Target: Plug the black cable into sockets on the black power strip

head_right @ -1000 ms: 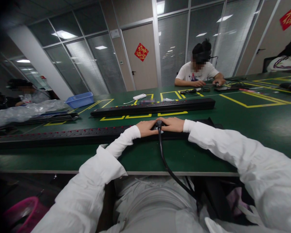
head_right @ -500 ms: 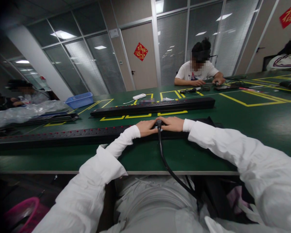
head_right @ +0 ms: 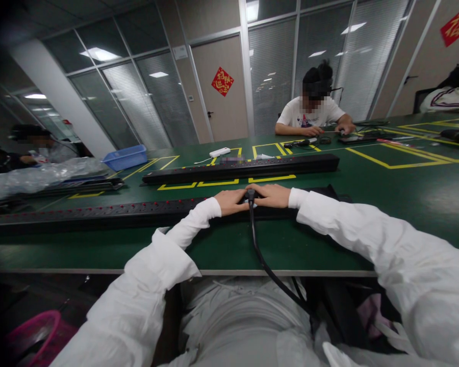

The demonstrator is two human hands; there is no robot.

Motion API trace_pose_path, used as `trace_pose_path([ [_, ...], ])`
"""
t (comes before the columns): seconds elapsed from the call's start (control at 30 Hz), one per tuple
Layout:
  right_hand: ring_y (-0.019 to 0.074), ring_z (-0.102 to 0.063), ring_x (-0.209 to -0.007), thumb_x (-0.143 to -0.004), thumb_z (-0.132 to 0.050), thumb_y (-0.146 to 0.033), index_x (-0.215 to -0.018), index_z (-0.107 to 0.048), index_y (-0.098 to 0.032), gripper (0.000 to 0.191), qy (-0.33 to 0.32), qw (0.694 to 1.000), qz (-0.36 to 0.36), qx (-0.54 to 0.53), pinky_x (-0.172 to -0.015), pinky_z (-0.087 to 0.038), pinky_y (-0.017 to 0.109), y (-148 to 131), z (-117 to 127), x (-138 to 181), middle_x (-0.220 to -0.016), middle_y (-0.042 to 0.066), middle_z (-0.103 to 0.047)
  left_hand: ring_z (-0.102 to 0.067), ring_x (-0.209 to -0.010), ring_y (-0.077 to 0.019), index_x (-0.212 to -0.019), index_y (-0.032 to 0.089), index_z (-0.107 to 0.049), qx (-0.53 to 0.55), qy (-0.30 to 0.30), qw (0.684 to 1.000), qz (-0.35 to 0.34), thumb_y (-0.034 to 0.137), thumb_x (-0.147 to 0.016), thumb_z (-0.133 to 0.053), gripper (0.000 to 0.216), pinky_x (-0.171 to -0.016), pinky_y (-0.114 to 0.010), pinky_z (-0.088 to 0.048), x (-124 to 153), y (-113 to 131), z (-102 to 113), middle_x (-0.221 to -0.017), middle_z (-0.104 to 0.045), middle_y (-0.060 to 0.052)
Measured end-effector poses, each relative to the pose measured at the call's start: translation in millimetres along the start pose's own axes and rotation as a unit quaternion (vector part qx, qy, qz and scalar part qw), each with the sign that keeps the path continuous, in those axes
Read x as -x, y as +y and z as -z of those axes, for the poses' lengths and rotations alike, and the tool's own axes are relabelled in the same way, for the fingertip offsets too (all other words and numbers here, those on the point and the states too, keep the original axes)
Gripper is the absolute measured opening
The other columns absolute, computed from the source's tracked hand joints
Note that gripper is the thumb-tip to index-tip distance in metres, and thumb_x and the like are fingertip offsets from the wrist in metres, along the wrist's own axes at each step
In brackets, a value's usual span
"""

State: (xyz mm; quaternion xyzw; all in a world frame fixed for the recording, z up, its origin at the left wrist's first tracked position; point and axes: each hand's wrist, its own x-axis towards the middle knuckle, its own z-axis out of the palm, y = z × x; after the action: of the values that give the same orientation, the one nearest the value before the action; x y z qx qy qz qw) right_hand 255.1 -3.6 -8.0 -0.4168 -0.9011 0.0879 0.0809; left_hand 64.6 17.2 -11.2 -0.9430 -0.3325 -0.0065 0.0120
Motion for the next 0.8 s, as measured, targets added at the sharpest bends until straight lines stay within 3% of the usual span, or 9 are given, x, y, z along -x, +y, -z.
trace_pose_path([
  [0.8, 0.0203, -0.056, -0.078, -0.08, -0.037, -0.045, -0.123, -0.029, -0.021, 0.049, 0.0, 1.0, -0.009, 0.004, -0.064, -0.039, 0.027, -3.2, 1.7, 0.5, -0.099, 0.007, -0.057, -0.052, -0.094, -0.0257, -0.111, 0.019, -0.037, -0.007, 0.009, 1.0, 0.001, 0.07, -0.07, -0.019, 0.068, -0.074, -0.034, -0.04, -0.2, 0.5, -0.5, -0.113, -0.05, -0.008],
])
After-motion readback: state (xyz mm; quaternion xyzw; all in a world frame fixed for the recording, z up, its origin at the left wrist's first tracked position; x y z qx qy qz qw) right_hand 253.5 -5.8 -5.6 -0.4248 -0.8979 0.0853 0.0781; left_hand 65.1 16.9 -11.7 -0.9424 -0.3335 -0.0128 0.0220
